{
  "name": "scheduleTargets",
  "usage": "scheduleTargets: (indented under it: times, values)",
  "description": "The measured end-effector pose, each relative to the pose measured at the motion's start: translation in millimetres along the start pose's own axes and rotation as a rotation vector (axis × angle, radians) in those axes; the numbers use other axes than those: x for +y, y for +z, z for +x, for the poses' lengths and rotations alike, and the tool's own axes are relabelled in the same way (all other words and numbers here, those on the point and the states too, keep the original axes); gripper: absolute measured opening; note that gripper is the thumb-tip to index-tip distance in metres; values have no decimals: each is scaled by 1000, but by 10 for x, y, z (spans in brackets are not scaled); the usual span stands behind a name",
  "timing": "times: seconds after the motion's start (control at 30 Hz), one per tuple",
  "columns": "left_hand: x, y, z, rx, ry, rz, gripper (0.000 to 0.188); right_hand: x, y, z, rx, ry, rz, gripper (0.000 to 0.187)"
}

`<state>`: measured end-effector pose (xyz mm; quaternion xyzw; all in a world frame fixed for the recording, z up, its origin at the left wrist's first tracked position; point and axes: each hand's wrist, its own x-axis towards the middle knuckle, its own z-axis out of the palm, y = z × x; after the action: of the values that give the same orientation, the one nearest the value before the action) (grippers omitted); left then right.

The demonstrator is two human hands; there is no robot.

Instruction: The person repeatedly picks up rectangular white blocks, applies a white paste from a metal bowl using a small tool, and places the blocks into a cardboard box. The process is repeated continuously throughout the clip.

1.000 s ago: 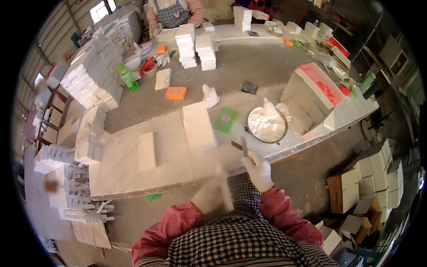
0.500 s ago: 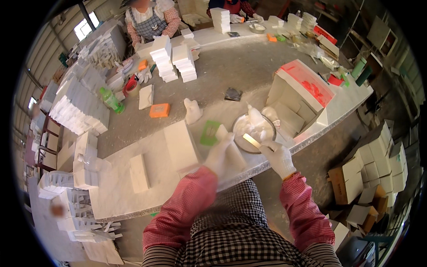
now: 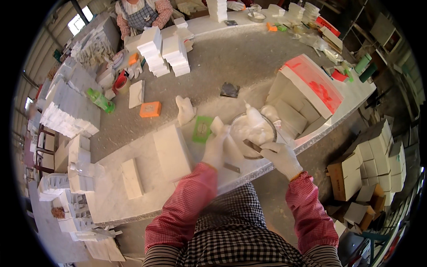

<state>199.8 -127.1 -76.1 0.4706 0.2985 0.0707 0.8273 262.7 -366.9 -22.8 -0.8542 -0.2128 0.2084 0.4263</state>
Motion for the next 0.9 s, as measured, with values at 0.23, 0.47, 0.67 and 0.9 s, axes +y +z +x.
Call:
scheduleTargets:
  times: [0.23, 0.47, 0.67, 0.9]
  values:
    - [-20, 19, 35, 14, 23, 34, 67, 91, 13, 59, -46, 27, 150, 26]
    - [-46, 43, 34, 44, 47, -6, 64, -16, -40, -7, -45, 75, 273, 27]
    - [22, 104, 24, 118, 5, -41, 59, -235, 58, -191, -24, 119, 480, 26]
    - [61, 138, -10, 156, -23, -33, 60, -137, 359, -255, 75, 34, 512, 23]
